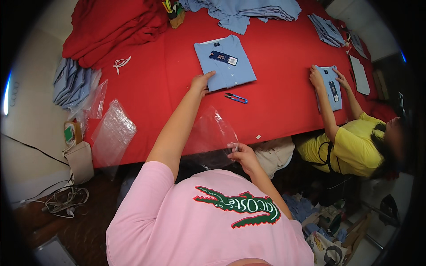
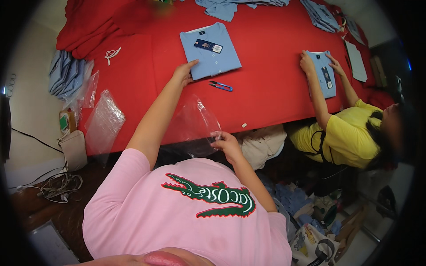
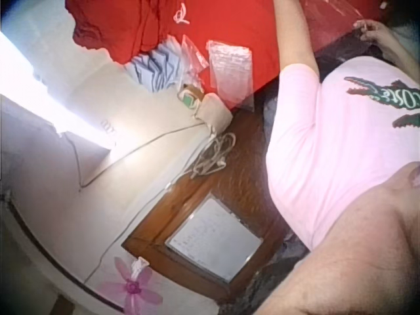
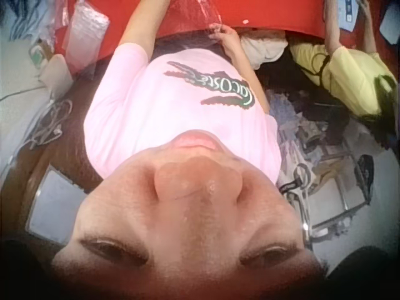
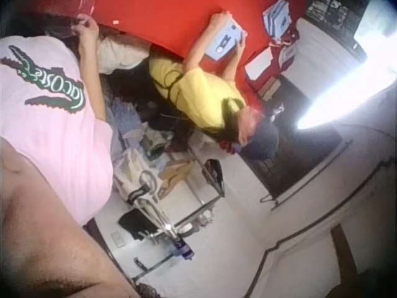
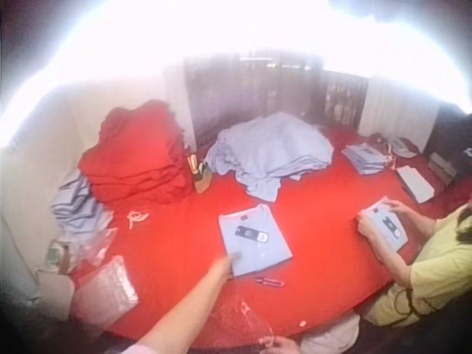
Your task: The person places a folded blue shirt into a plastic bag, seals it, and repeats the process with additional shirts at a workstation.
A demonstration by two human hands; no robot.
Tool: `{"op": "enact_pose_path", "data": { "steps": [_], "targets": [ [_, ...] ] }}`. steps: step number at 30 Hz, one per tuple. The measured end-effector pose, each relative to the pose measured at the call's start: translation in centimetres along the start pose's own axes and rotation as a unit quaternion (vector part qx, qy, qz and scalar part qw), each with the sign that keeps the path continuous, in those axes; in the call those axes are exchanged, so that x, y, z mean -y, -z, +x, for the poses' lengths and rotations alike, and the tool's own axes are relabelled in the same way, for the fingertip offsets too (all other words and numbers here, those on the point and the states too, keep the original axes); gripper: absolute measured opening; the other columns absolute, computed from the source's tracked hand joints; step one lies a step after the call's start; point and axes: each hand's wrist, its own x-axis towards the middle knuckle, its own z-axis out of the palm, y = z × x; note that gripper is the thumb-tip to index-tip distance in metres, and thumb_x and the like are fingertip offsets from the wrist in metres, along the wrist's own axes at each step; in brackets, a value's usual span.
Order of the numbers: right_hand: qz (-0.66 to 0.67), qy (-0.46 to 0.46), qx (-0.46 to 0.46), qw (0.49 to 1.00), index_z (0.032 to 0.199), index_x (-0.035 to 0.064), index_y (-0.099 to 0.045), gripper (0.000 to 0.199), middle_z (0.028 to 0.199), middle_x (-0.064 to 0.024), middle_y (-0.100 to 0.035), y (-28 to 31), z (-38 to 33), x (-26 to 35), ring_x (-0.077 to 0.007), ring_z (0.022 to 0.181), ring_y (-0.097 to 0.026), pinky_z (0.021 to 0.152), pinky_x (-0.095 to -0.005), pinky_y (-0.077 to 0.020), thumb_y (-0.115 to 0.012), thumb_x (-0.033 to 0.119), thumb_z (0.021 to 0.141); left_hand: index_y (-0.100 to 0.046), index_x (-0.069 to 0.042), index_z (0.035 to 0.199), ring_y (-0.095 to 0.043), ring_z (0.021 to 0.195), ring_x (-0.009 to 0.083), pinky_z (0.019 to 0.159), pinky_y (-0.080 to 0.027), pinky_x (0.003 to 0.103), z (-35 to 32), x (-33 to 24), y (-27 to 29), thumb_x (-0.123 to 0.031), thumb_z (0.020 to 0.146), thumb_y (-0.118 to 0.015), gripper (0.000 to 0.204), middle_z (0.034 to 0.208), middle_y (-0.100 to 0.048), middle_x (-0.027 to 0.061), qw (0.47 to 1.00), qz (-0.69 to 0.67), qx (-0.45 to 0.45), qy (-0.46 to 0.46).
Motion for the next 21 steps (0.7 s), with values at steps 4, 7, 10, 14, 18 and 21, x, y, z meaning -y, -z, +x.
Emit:
{"op": "enact_pose_path", "data": {
  "steps": [4, 7, 10, 14, 18, 21],
  "targets": [
    [0.003, -0.015, -0.019, 1.0, 0.1, 0.0062, -0.065, 0.019, 0.09, -0.0014, -0.068, 3.8, -3.1, -2.0, -0.011, 0.074, -0.063, 0.065, -0.0277, -0.0507, -0.078, -0.001, 0.087, -0.067, 0.006, 0.13, -0.076, 0.107, 0.0324, 0.087, -0.062, 0.042, 2.6, 1.4, -0.4, -0.007, 0.086, -0.088, 0.051, 0.121, -0.076, 0.0211, 0.993, 0.039, -0.005, -0.108],
    [-0.061, 0.012, -0.056, 0.996, 0.094, 0.0095, -0.062, 0.019, 0.085, 0.0004, -0.067, 5.0, -3.9, -2.3, -0.0101, 0.073, -0.062, 0.064, -0.026, -0.0486, -0.079, 0.001, 0.088, -0.07, 0.006, 0.126, -0.077, 0.102, 0.03, 0.086, -0.062, 0.041, 3.0, 1.3, 2.2, -0.006, 0.082, -0.088, 0.048, 0.117, -0.078, 0.02, 0.981, 0.103, -0.013, -0.163],
    [-0.115, 0.082, -0.067, 0.988, 0.096, 0.0094, -0.063, 0.017, 0.083, 0.0012, -0.067, 5.5, -2.5, -2.8, -0.0088, 0.072, -0.062, 0.062, -0.0247, -0.0472, -0.079, 0.004, 0.09, -0.074, 0.004, 0.122, -0.077, 0.099, 0.0275, 0.087, -0.062, 0.04, 1.8, 0.0, 9.8, -0.004, 0.08, -0.088, 0.045, 0.113, -0.08, 0.0181, 0.954, 0.223, -0.044, -0.196],
    [-0.064, 0.075, -0.063, 0.993, 0.1, 0.0079, -0.067, 0.011, 0.084, 0.001, -0.068, 2.7, -2.4, 0.3, -0.0082, 0.069, -0.06, 0.062, -0.0242, -0.047, -0.076, 0.008, 0.095, -0.073, 0.004, 0.125, -0.077, 0.101, 0.0261, 0.09, -0.061, 0.038, -5.7, 1.7, 21.9, -0.005, 0.081, -0.088, 0.047, 0.115, -0.08, 0.0173, 0.954, 0.256, -0.056, -0.143],
    [0.019, 0.066, -0.083, 0.994, 0.101, 0.0079, -0.069, 0.007, 0.082, 0.0031, -0.065, 1.4, -2.5, 3.2, -0.0075, 0.065, -0.056, 0.061, -0.0253, -0.0462, -0.075, 0.009, 0.098, -0.073, 0.006, 0.123, -0.076, 0.102, 0.0243, 0.091, -0.06, 0.037, -17.0, 8.3, 31.2, -0.005, 0.083, -0.088, 0.044, 0.115, -0.079, 0.0169, 0.974, 0.196, -0.075, -0.092],
    [-0.012, 0.17, -0.179, 0.969, 0.093, 0.0112, -0.067, 0.01, 0.079, 0.0056, -0.061, 0.7, -2.8, 4.1, -0.0071, 0.068, -0.054, 0.064, -0.0252, -0.0437, -0.075, 0.01, 0.098, -0.072, 0.006, 0.124, -0.076, 0.102, 0.0222, 0.092, -0.06, 0.036, -24.1, 12.8, 33.0, -0.006, 0.085, -0.088, 0.043, 0.115, -0.079, 0.0152, 0.992, 0.095, -0.072, -0.03]
  ]
}}
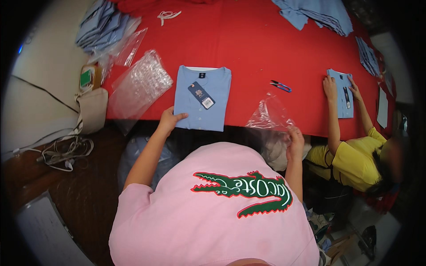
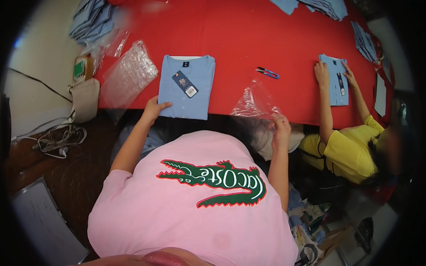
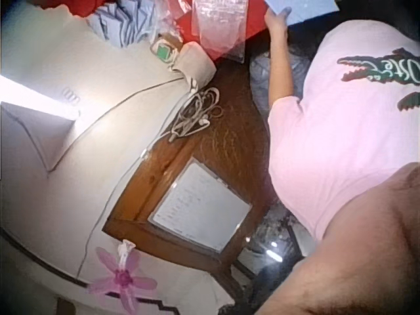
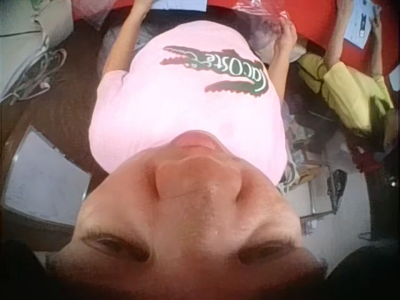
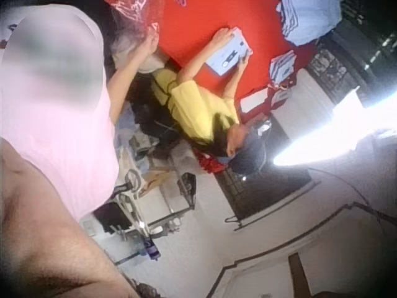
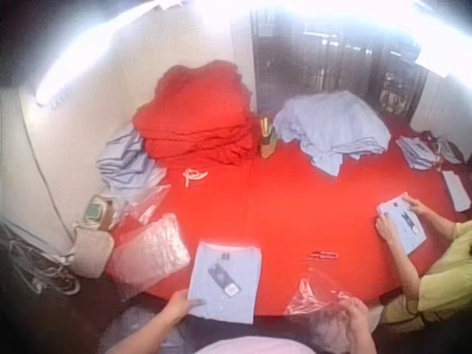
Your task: The person places a folded blue shirt into a plastic bag, seals it, and repeats the process with additional shirts at a workstation.
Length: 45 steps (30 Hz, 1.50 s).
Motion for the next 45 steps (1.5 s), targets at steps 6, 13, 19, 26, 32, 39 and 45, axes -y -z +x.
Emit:
{"op": "enact_pose_path", "data": {
  "steps": [6, 13, 19, 26, 32, 39, 45],
  "targets": [
    [-0.05, 0.096, 0.05, 0.993, 0.092, 0.0124, -0.063, 0.014, 0.088, 0.0028, -0.066, -2.7, -0.7, 2.2, -0.0072, 0.078, -0.057, 0.073, -0.0246, -0.0443, -0.075, 0.007, 0.098, -0.066, 0.004, 0.129, -0.07, 0.107, 0.019, 0.096, -0.055, 0.032, -1.5, 2.9, -0.2, -0.015, 0.084, -0.092, 0.055, 0.117, -0.074, 0.0122, 0.965, 0.192, -0.122, -0.132],
    [-0.098, 0.118, 0.207, 0.966, 0.099, 0.0078, -0.057, 0.02, 0.093, 0.0036, -0.059, -19.7, -9.7, -2.8, -0.0039, 0.085, -0.055, 0.073, -0.0215, -0.046, -0.072, -0.005, 0.098, -0.054, -0.002, 0.145, -0.065, 0.12, 0.0228, 0.104, -0.052, 0.038, -2.9, -4.1, -1.5, -0.024, 0.092, -0.088, 0.066, 0.132, -0.065, 0.0122, 0.981, -0.06, 0.17, -0.073],
    [-0.221, 0.077, 0.325, 0.916, 0.098, 0.0026, -0.063, 0.017, 0.092, 0.001, -0.062, -23.6, -12.5, -9.6, -0.0041, 0.074, -0.057, 0.065, -0.0218, -0.0454, -0.08, 0.007, 0.094, -0.045, -0.002, 0.154, -0.069, 0.12, 0.0227, 0.094, -0.059, 0.036, -3.0, -4.7, -5.1, -0.021, 0.106, -0.07, 0.057, 0.135, -0.068, 0.0152, 0.978, 0.016, 0.206, -0.035],
    [-0.403, 0.151, 0.229, 0.873, 0.117, -0.0009, -0.074, 0.027, 0.1, -0.0123, -0.077, -21.8, -10.4, -5.7, -0.0137, 0.081, -0.071, 0.076, -0.031, -0.0567, -0.075, 0.02, 0.101, -0.074, 0.001, 0.111, -0.074, 0.108, 0.027, 0.092, -0.058, 0.036, -1.1, -3.2, -4.7, -0.003, 0.099, -0.058, 0.02, 0.106, -0.078, 0.0113, 0.903, 0.229, 0.2, -0.305],
    [-0.58, 0.485, -0.076, 0.65, 0.137, 0.0047, -0.068, 0.037, 0.138, -0.022, -0.068, -13.2, 7.7, -1.1, -0.0394, 0.127, -0.066, 0.108, -0.0465, -0.053, -0.067, 0.011, 0.1, -0.069, 0.001, 0.092, -0.072, 0.096, 0.0231, 0.088, -0.055, 0.035, -3.6, -2.6, -3.3, -0.002, 0.095, -0.054, 0.016, 0.092, -0.073, 0.0128, 0.902, 0.095, 0.293, -0.302],
    [-0.763, 0.356, -0.067, 0.535, 0.129, 0.0011, -0.068, 0.033, 0.122, -0.0214, -0.071, -9.7, 12.8, 0.5, -0.0406, 0.112, -0.068, 0.097, -0.0513, -0.0539, -0.065, 0.019, 0.102, -0.068, 0.0, 0.092, -0.05, 0.068, 0.0103, 0.067, -0.044, 0.031, -3.7, -4.3, 2.3, -0.021, 0.103, -0.057, 0.026, 0.074, -0.053, 0.0005, 0.949, -0.011, 0.282, -0.141],
    [-0.407, 0.266, 0.063, 0.872, 0.12, -0.002, -0.065, 0.025, 0.097, -0.0156, -0.072, -15.8, 10.0, -4.0, -0.0268, 0.088, -0.072, 0.08, -0.0401, -0.0551, -0.052, 0.007, 0.1, -0.058, -0.019, 0.153, -0.061, 0.065, 0.0267, 0.064, -0.048, 0.04, -4.3, -5.8, -0.3, -0.055, 0.1, -0.066, 0.065, 0.068, -0.058, 0.0119, 0.874, 0.399, 0.16, -0.226]
  ]
}}
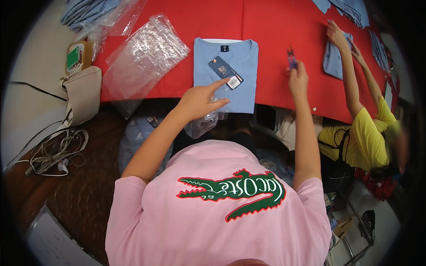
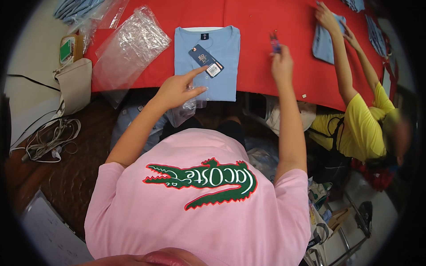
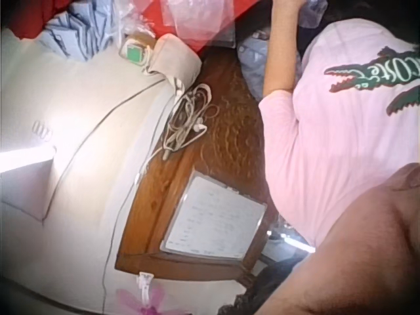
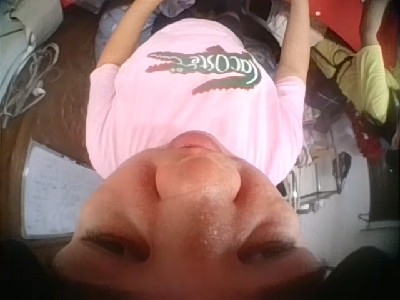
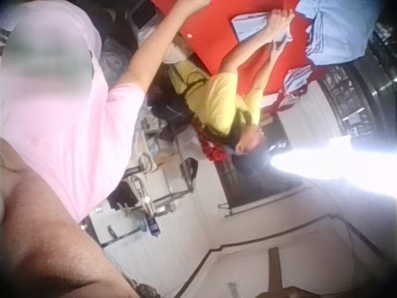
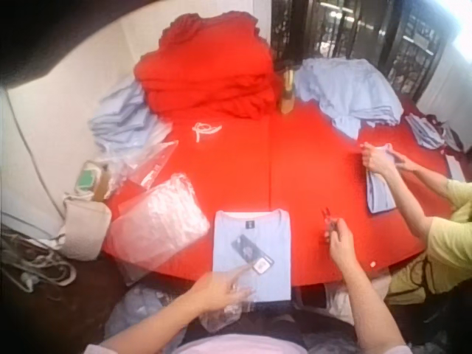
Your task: The person places a folded blue shirt into a plastic bag, seals it, and repeats the process with additional shirts at a workstation.
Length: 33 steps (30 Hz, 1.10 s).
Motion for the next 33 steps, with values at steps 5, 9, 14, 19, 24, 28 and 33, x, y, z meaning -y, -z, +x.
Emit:
{"op": "enact_pose_path", "data": {
  "steps": [5, 9, 14, 19, 24, 28, 33],
  "targets": [
    [0.135, -0.086, 0.222, 0.962, 0.117, 0.0009, -0.067, 0.025, 0.083, -0.0084, -0.063, -6.2, -2.8, 6.5, -0.0167, 0.077, -0.06, 0.071, -0.0349, -0.0503, -0.055, 0.018, 0.102, -0.035, -0.026, 0.171, -0.073, 0.079, 0.0414, 0.073, -0.057, 0.049, 3.1, -0.7, -1.9, -0.058, 0.096, -0.069, 0.089, 0.078, -0.071, 0.0206, 0.995, 0.097, 0.031, 0.016],
    [-0.056, -0.058, 0.243, 0.967, 0.112, 0.0004, -0.072, 0.043, 0.081, -0.0145, -0.067, -7.0, -3.7, 11.2, -0.0225, 0.075, -0.065, 0.07, -0.0386, -0.0512, -0.073, 0.041, 0.1, -0.037, -0.019, 0.169, -0.074, 0.072, 0.0382, 0.067, -0.059, 0.049, 3.9, 0.8, -3.3, -0.056, 0.095, -0.068, 0.088, 0.078, -0.073, 0.0194, 0.994, 0.11, 0.008, -0.01],
    [-0.156, -0.023, 0.222, 0.962, 0.107, -0.0005, -0.077, 0.041, 0.07, -0.0137, -0.064, -7.5, -4.0, 11.9, -0.0204, 0.063, -0.061, 0.06, -0.0373, -0.0474, -0.075, 0.04, 0.1, -0.038, -0.018, 0.169, -0.075, 0.072, 0.0369, 0.066, -0.06, 0.049, 4.1, 1.2, -3.2, -0.053, 0.095, -0.068, 0.087, 0.079, -0.075, 0.0188, 0.994, 0.105, 0.024, -0.006],
    [-0.171, -0.032, 0.232, 0.957, 0.109, 0.0021, -0.077, 0.043, 0.075, -0.0178, -0.069, -7.7, -3.8, 11.9, -0.0309, 0.07, -0.068, 0.066, -0.0427, -0.0522, -0.074, 0.044, 0.098, -0.039, -0.019, 0.169, -0.074, 0.068, 0.0363, 0.064, -0.06, 0.048, 4.3, 1.4, -3.1, -0.051, 0.095, -0.069, 0.086, 0.075, -0.074, 0.0171, 0.994, 0.102, 0.027, -0.008],
    [-0.167, -0.029, 0.228, 0.959, 0.109, 0.0004, -0.078, 0.04, 0.069, -0.0144, -0.065, -8.1, -3.8, 11.4, -0.0198, 0.061, -0.061, 0.06, -0.0371, -0.0477, -0.075, 0.039, 0.099, -0.039, -0.021, 0.169, -0.073, 0.067, 0.0368, 0.063, -0.059, 0.048, 4.3, 1.8, -3.3, -0.05, 0.096, -0.07, 0.085, 0.073, -0.073, 0.0171, 0.995, 0.093, 0.021, -0.014],
    [-0.182, -0.016, 0.217, 0.959, 0.11, 0.0033, -0.079, 0.04, 0.069, -0.0131, -0.066, -8.3, -4.0, 11.2, -0.0201, 0.06, -0.061, 0.059, -0.0372, -0.0474, -0.075, 0.041, 0.099, -0.038, -0.025, 0.169, -0.073, 0.068, 0.0383, 0.064, -0.058, 0.049, 4.4, 1.8, -3.2, -0.051, 0.096, -0.071, 0.084, 0.074, -0.072, 0.0188, 0.996, 0.083, 0.029, -0.003],
    [-0.187, -0.041, 0.221, 0.956, 0.106, 0.0058, -0.077, 0.04, 0.076, -0.0177, -0.071, -8.3, -4.2, 11.7, -0.0344, 0.074, -0.073, 0.067, -0.0451, -0.0539, -0.071, 0.045, 0.1, -0.039, -0.026, 0.169, -0.073, 0.068, 0.0383, 0.064, -0.057, 0.049, 4.5, 2.0, -3.2, -0.052, 0.096, -0.071, 0.084, 0.073, -0.071, 0.0191, 0.997, 0.078, 0.028, -0.001]
  ]
}}
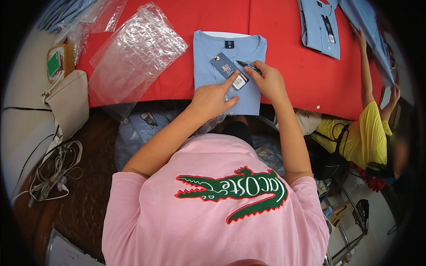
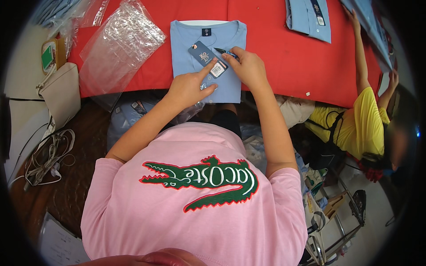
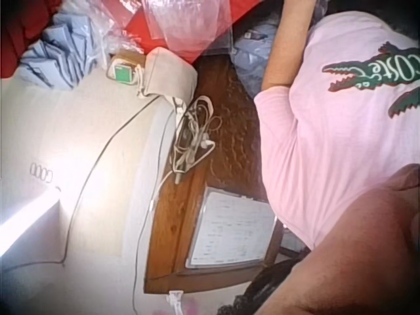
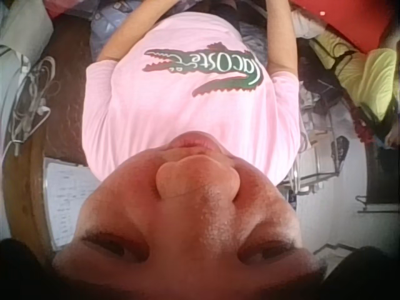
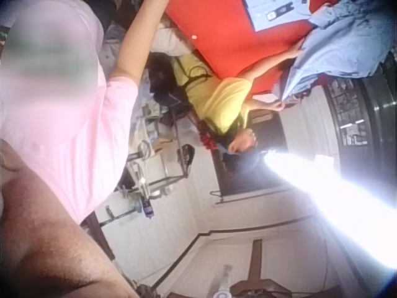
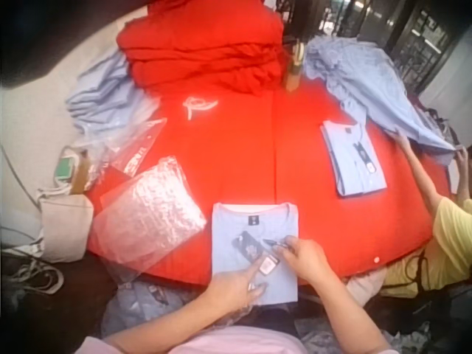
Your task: The person places a folded blue shirt into a plastic bag, seals it, and repeats the process with additional shirts at a workstation.
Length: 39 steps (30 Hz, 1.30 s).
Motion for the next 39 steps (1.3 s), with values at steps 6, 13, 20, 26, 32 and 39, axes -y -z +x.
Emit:
{"op": "enact_pose_path", "data": {
  "steps": [6, 13, 20, 26, 32, 39],
  "targets": [
    [0.148, -0.021, -0.157, 0.976, 0.108, 0.0043, -0.073, 0.034, 0.087, -0.0186, -0.074, -2.2, 0.4, -1.4, -0.0363, 0.08, -0.073, 0.072, -0.0453, -0.0556, -0.067, 0.038, 0.105, -0.045, -0.023, 0.166, -0.072, 0.069, 0.035, 0.066, -0.058, 0.047, -0.7, -0.3, 1.2, -0.05, 0.094, -0.073, 0.081, 0.074, -0.07, 0.0156, 0.999, -0.047, 0.005, -0.011],
    [0.003, 0.082, -0.183, 0.98, 0.108, 0.0088, -0.078, 0.028, 0.102, -0.01, -0.074, -3.0, 1.6, 2.5, -0.0326, 0.088, -0.074, 0.074, -0.0445, -0.0575, -0.075, 0.035, 0.097, -0.061, -0.026, 0.155, -0.07, 0.067, 0.0294, 0.064, -0.056, 0.042, -2.6, 1.3, 1.3, -0.043, 0.094, -0.077, 0.066, 0.071, -0.064, 0.0112, 0.995, -0.088, -0.033, -0.017],
    [-0.14, 0.045, -0.117, 0.982, 0.097, 0.007, -0.081, 0.024, 0.095, -0.0143, -0.073, -4.8, 3.5, 4.5, -0.0339, 0.084, -0.074, 0.073, -0.0453, -0.0583, -0.079, 0.028, 0.087, -0.061, -0.033, 0.154, -0.071, 0.07, 0.0333, 0.067, -0.058, 0.044, -2.6, 3.0, -0.3, -0.039, 0.097, -0.074, 0.059, 0.076, -0.069, 0.0137, 0.997, -0.044, -0.057, -0.027],
    [0.393, -0.011, -0.281, 0.875, 0.095, 0.0042, -0.076, 0.009, 0.077, -0.0007, -0.067, -0.3, 6.2, -0.1, -0.0122, 0.071, -0.063, 0.064, -0.0304, -0.0508, -0.073, 0.013, 0.093, -0.065, -0.032, 0.15, -0.072, 0.075, 0.0327, 0.071, -0.058, 0.043, -2.8, 3.2, 0.0, -0.033, 0.098, -0.073, 0.053, 0.084, -0.072, 0.0146, 0.995, -0.079, -0.058, -0.025],
    [0.201, -0.015, -0.037, 0.979, 0.106, 0.0025, -0.075, 0.034, 0.081, -0.0021, -0.07, 0.4, 1.6, -1.4, -0.0104, 0.067, -0.061, 0.062, -0.0299, -0.0496, -0.089, 0.025, 0.084, -0.076, -0.023, 0.137, -0.072, 0.08, 0.0302, 0.074, -0.058, 0.04, -3.4, 4.3, -0.4, -0.019, 0.096, -0.073, 0.041, 0.096, -0.077, 0.0113, 0.985, -0.142, -0.043, -0.087],
    [0.081, -0.059, 0.112, 0.989, 0.095, 0.0051, -0.075, 0.04, 0.078, -0.0091, -0.073, -1.6, 0.4, 2.7, -0.0246, 0.072, -0.072, 0.069, -0.037, -0.0551, -0.093, 0.034, 0.075, -0.077, -0.019, 0.133, -0.073, 0.083, 0.0309, 0.075, -0.058, 0.04, -3.0, 5.1, -0.9, -0.021, 0.097, -0.073, 0.036, 0.097, -0.077, 0.0124, 0.984, -0.123, -0.054, -0.117]
  ]
}}
